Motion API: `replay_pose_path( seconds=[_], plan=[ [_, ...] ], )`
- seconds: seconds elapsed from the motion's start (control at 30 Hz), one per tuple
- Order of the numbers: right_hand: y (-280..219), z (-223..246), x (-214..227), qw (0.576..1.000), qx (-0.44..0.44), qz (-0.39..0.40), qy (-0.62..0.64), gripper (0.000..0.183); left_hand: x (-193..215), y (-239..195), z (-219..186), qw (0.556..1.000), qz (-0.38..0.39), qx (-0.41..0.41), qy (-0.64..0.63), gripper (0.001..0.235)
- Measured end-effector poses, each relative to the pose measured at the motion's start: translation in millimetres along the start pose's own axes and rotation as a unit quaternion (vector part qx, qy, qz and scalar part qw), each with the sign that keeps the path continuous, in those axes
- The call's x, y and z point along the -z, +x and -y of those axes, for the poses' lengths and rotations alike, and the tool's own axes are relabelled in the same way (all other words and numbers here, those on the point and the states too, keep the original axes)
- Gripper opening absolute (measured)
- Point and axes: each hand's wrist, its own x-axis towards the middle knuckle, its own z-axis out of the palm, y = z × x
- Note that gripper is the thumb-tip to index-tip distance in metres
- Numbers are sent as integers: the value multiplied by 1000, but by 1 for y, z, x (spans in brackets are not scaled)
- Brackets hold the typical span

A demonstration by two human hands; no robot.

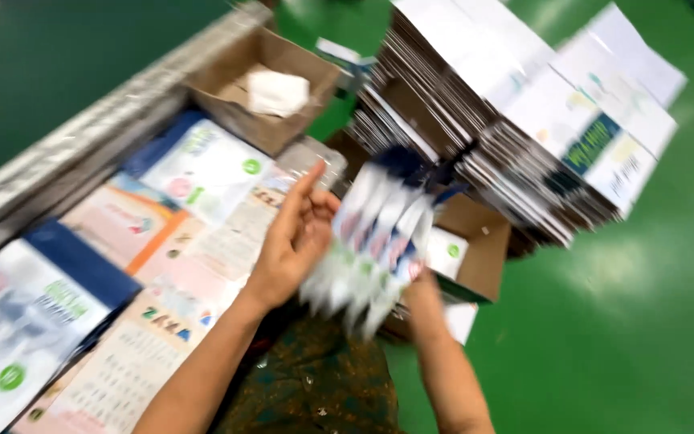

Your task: The recorder is packing face masks into individual plastic bags and then into cardboard boxes, finishing by sealing the boxes with tape.

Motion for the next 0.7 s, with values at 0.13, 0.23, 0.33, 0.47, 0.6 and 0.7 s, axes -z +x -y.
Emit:
replay_pose_path(
  seconds=[0.13, 0.23, 0.33, 0.47, 0.6, 0.7],
  plan=[
    [-12, 11, 125, 995, -22, -100, -22, 51, -34, 23, 86, 975, -40, -20, 218, 55],
    [-5, 116, 123, 944, 104, -124, -287, 64, -91, 22, 106, 876, 77, -254, 402, 70],
    [-1, 105, 139, 885, 99, 39, -454, 84, -119, 13, 179, 824, 133, -238, 497, 38],
    [58, 61, 141, 819, -34, 276, -501, 94, -122, -5, 196, 837, 184, -192, 479, 11],
    [108, -35, 127, 718, -274, 528, -362, 95, -115, -12, 189, 859, 175, -242, 415, 6],
    [98, -106, 99, 694, -342, 516, -367, 91, -107, -11, 191, 856, 179, -214, 436, 9]
  ],
)
